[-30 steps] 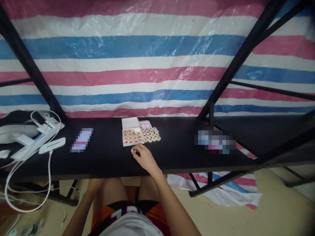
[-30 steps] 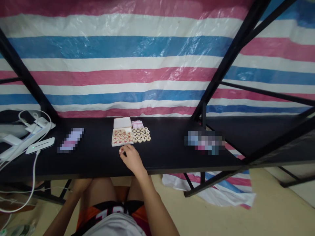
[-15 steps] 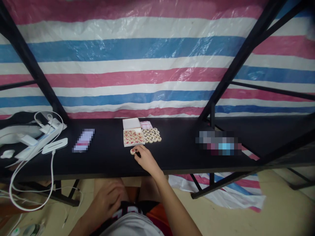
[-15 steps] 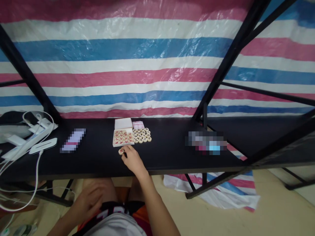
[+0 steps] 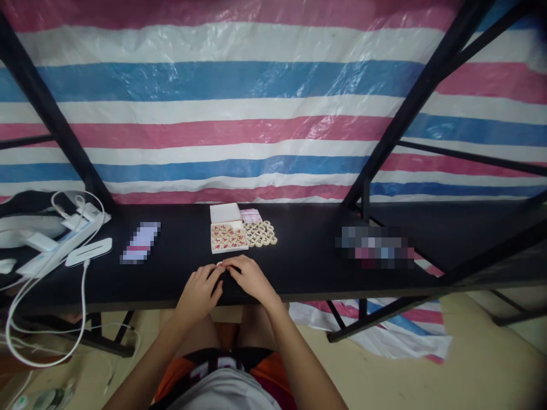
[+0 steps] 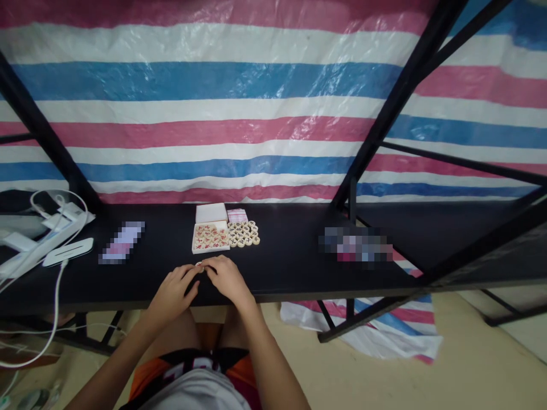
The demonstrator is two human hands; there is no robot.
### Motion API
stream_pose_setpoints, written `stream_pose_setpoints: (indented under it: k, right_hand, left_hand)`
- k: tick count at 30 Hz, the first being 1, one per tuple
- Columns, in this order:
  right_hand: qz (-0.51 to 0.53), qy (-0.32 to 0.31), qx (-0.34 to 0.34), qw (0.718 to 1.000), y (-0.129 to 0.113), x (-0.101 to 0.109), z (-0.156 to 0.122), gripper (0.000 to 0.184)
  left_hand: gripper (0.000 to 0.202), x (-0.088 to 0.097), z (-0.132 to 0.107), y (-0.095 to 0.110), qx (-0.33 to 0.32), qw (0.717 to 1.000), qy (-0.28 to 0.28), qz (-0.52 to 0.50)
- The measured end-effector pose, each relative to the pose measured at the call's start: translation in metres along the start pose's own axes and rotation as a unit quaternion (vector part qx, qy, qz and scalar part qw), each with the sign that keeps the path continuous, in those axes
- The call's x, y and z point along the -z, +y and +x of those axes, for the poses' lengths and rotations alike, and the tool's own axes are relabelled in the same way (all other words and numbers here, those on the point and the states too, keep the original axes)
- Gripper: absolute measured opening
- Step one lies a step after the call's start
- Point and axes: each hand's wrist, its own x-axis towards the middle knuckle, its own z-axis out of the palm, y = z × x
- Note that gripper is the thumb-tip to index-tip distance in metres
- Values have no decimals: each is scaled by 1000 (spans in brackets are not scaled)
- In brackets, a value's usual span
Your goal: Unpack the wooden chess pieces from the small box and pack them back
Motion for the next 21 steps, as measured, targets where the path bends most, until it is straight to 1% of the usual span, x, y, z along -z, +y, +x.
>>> stream_pose_setpoints:
  k: [2,5,7,9,12,14,16,18,21]
  right_hand:
    - [3,-4,4,1000,-1,0,0,26]
    - [9,23,-5,1000,0,0,0,26]
    - [12,40,-19,999,0,0,0,26]
    - [10,53,-34,998,1,-1,0,27]
    - [1,88,-56,995,3,-2,0,29]
    - [-14,102,-67,992,5,-4,1,31]
    - [-31,98,-70,992,6,-5,3,33]
    - [-42,89,-70,993,7,-6,3,33]
    - [-38,83,-76,993,7,-6,1,31]
  left_hand:
    - [33,1,-1,-1,-2,1000,5,12]
    - [33,3,-1,-5,-9,999,9,29]
    - [33,7,-2,-11,-3,999,5,38]
    - [34,12,-4,-22,23,998,-4,50]
    - [37,23,-2,-44,97,993,-17,72]
    - [39,29,6,-60,124,989,-35,69]
    - [38,32,22,-76,128,988,-64,55]
    - [39,32,42,-89,117,988,-91,32]
    - [40,25,71,-104,81,990,-119,-14]
